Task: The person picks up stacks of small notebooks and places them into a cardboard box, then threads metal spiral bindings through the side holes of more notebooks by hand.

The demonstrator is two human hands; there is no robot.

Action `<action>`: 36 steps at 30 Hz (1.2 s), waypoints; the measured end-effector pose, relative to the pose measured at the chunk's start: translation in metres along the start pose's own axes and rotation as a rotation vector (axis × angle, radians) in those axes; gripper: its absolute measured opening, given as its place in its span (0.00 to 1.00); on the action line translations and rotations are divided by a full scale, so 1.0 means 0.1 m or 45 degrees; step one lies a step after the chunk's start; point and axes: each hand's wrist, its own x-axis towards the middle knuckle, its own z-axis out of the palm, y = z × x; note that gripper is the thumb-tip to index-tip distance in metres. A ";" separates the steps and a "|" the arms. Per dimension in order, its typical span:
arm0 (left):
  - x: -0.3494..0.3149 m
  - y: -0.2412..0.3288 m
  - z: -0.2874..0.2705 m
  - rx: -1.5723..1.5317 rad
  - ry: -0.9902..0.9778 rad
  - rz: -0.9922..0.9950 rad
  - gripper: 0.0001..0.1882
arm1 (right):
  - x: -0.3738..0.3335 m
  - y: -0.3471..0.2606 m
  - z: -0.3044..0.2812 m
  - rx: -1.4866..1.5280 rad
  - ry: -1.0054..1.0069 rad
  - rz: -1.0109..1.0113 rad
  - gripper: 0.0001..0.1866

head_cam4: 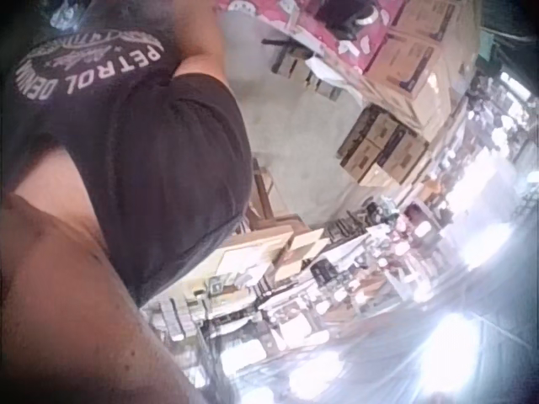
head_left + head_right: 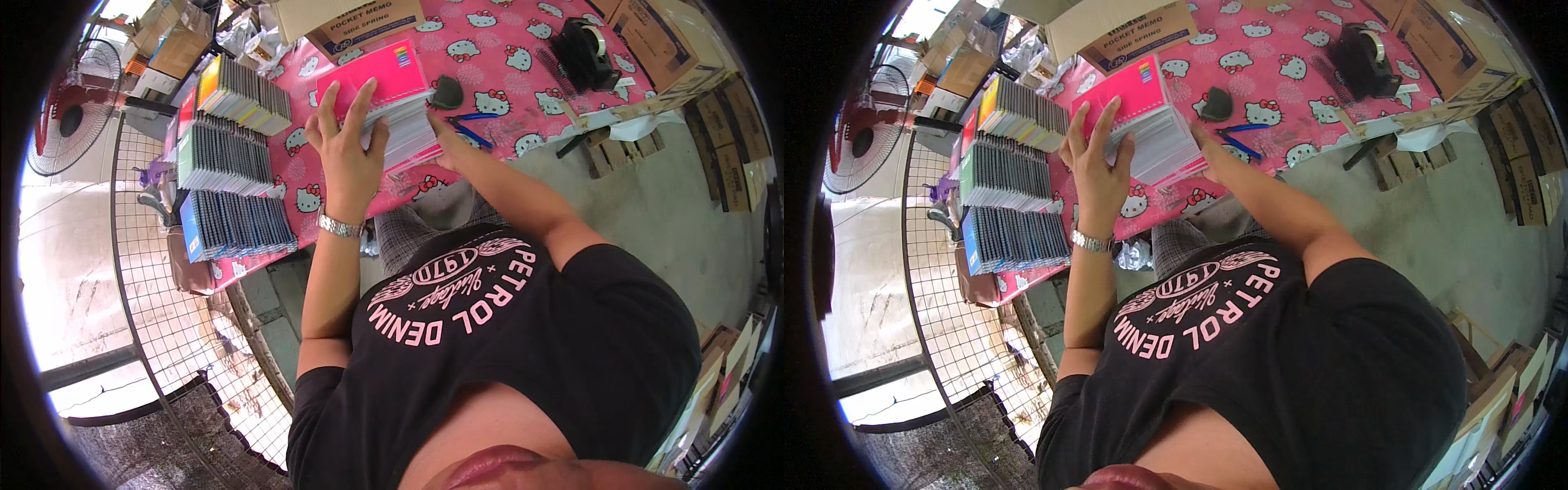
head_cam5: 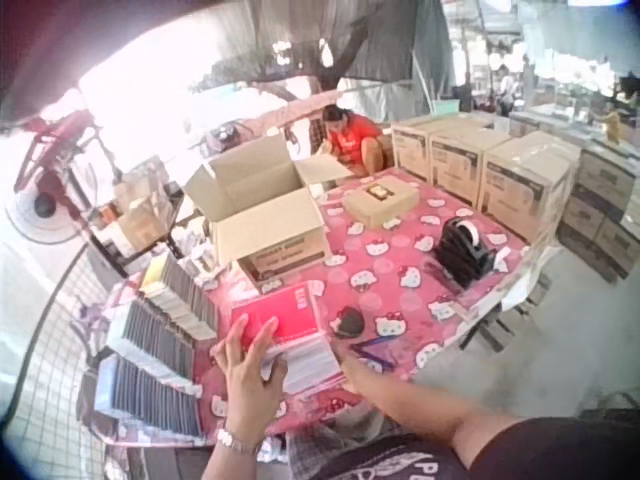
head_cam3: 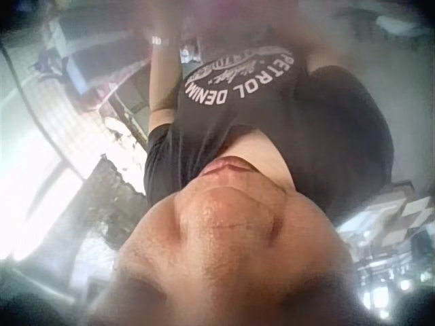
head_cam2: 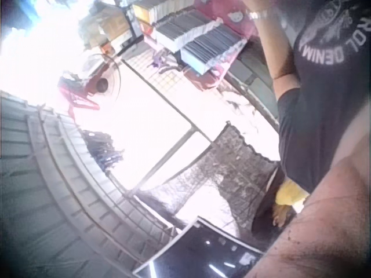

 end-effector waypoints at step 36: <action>1.00 0.11 -0.48 -0.040 -0.517 0.209 0.12 | -0.64 -2.56 -2.42 -2.040 1.519 -1.139 0.14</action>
